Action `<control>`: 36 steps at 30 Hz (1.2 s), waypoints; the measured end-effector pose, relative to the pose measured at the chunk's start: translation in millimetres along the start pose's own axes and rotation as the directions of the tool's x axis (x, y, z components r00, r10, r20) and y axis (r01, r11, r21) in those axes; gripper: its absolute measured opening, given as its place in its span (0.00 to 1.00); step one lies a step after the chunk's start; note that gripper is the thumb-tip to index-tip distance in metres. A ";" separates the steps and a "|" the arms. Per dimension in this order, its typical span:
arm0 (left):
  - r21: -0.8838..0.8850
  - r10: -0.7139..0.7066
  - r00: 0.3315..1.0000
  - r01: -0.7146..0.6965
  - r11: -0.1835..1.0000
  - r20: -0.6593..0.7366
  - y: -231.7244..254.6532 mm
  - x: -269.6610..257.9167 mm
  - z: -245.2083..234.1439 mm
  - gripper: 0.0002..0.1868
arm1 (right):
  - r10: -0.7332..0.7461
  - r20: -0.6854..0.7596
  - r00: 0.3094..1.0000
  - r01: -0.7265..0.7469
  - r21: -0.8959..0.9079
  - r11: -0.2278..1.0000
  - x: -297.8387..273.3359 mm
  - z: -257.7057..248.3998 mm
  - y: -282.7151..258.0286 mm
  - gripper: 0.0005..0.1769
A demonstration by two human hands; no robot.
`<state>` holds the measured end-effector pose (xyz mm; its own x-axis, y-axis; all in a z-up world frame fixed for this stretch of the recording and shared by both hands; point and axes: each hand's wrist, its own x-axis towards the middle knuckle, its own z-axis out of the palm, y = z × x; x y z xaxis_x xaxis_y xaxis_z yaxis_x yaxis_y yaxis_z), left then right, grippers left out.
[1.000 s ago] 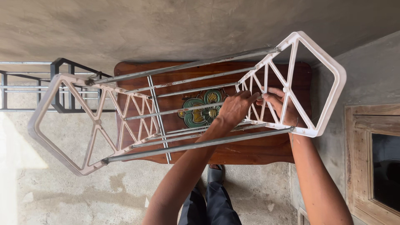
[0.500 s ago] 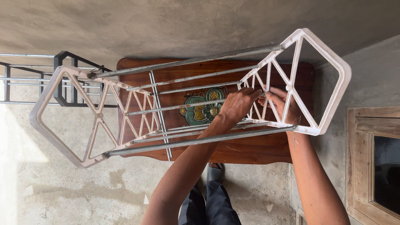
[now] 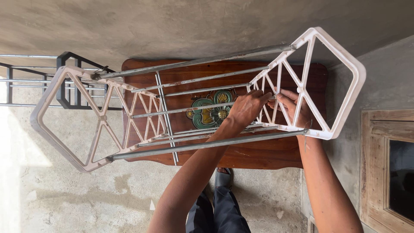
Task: The person assembles a white plastic drying rack by inserting metal rods into the side frames. They place the assembled rack upright next to a wooden table in a concrete-floored room.
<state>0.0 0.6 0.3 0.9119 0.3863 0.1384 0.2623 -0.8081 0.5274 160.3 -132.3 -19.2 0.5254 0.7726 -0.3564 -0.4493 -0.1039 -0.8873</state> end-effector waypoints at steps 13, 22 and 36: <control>-0.063 0.036 0.999 -0.038 0.997 -0.038 -7.1 1.3 4.1 0.17 | 0.021 0.009 1.000 -0.021 0.043 0.999 1.9 -4.0 3.7 0.17; -0.039 -0.260 0.811 0.327 0.944 0.524 2.4 12.1 -3.0 0.16 | -0.012 -0.094 0.996 0.008 -0.039 0.999 5.3 -3.2 16.7 0.17; 0.033 -0.024 0.998 0.022 0.999 0.052 6.9 9.0 3.6 0.26 | -0.042 0.010 0.999 0.043 -0.164 0.986 16.4 -18.0 26.0 0.19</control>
<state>11.1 -3.1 2.2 0.9205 0.3819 0.0825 0.2927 -0.8139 0.5020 170.3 -133.6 -53.3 0.5369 0.7822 -0.3159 -0.3017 -0.1717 -0.9378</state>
